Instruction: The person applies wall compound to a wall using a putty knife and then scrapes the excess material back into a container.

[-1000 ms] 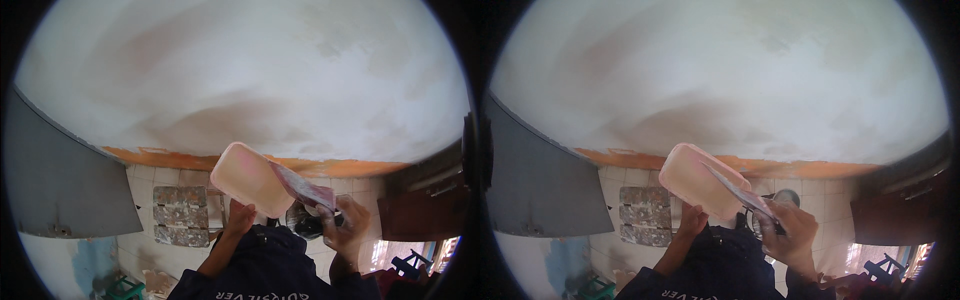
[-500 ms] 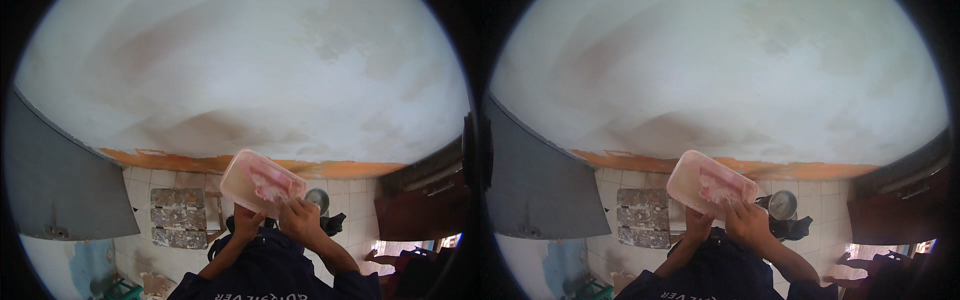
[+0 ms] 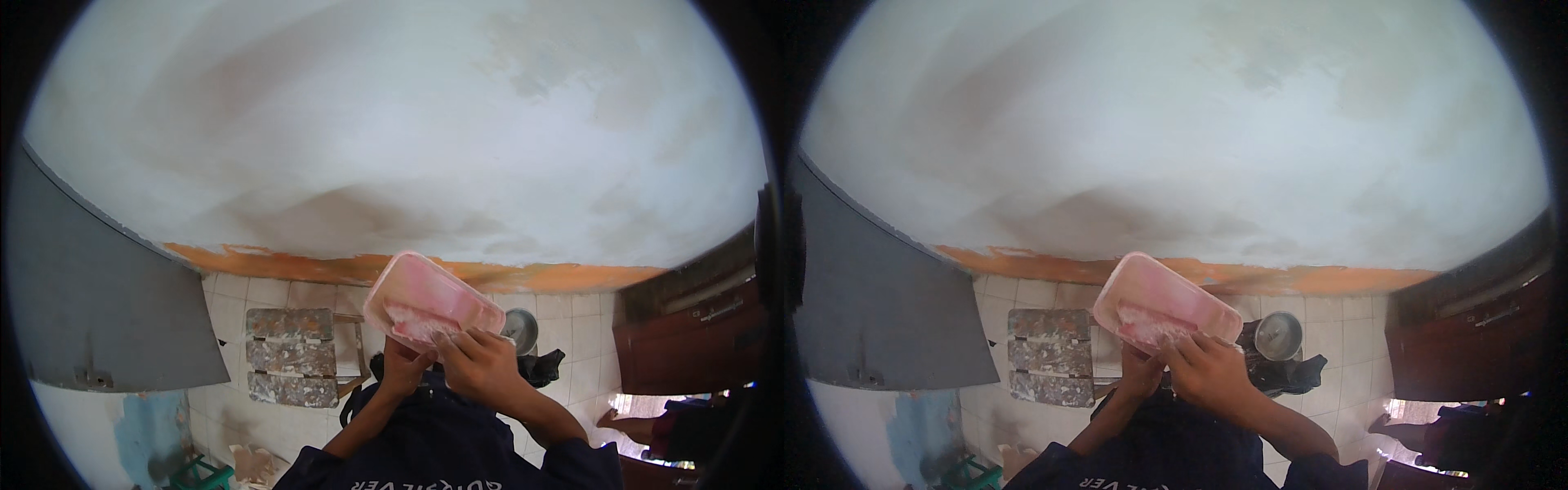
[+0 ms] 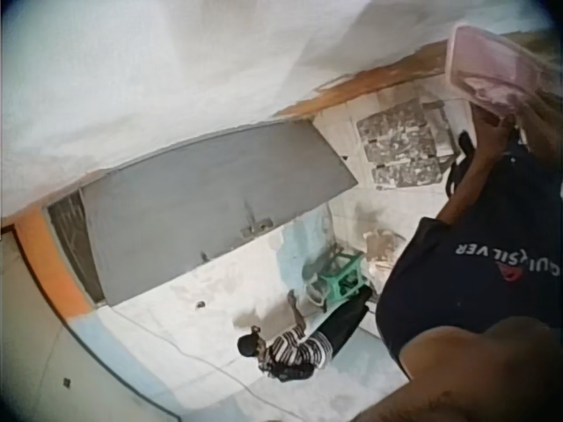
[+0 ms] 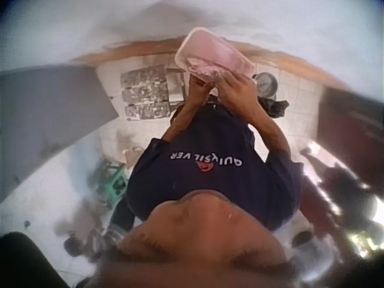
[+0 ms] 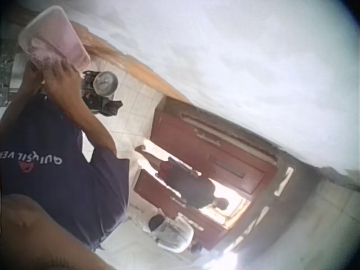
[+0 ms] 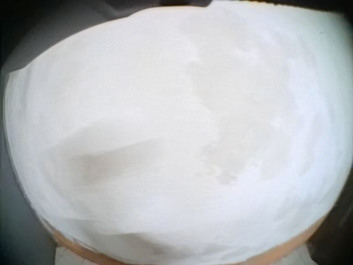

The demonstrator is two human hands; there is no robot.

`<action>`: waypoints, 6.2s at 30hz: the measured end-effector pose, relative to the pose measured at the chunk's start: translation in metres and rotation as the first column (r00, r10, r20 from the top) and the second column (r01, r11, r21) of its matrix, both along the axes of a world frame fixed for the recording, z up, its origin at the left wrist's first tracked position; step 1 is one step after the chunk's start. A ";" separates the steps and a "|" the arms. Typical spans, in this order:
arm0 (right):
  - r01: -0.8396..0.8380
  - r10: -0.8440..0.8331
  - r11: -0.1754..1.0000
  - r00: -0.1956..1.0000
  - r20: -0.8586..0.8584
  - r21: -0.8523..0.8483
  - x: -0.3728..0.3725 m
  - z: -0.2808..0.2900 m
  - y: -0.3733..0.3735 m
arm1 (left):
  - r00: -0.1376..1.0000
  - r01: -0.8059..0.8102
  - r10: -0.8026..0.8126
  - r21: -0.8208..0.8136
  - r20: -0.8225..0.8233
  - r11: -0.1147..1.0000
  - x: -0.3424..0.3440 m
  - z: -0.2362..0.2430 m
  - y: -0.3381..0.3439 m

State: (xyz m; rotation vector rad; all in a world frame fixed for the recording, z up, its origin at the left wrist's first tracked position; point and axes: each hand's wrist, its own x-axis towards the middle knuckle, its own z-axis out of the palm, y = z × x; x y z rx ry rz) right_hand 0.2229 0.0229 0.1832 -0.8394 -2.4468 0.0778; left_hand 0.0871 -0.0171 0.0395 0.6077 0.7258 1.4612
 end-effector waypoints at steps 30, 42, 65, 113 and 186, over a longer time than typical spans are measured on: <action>0.134 -0.133 0.991 0.988 -0.075 0.010 0.029 0.006 0.005 | 0.998 -0.052 0.052 0.003 0.039 0.999 0.006 0.000 -0.002; 0.181 -0.229 0.950 0.958 -0.174 -0.254 0.036 -0.021 -0.014 | 0.998 -0.006 0.010 0.062 -0.066 0.998 0.001 0.019 0.001; 0.215 -0.596 0.587 0.767 -0.236 -0.781 0.025 -0.017 0.003 | 0.993 0.117 -0.117 -0.136 0.012 0.984 -0.001 -0.006 -0.010; 0.278 -0.364 0.893 0.909 -0.204 -0.354 0.031 -0.019 -0.023 | 0.993 0.071 -0.061 -0.098 0.105 0.993 0.005 -0.008 -0.006; -0.478 -0.927 0.364 -0.101 -0.361 -0.800 0.055 -0.111 0.039 | 0.934 0.347 -0.352 -0.380 0.057 0.858 -0.040 -0.056 0.055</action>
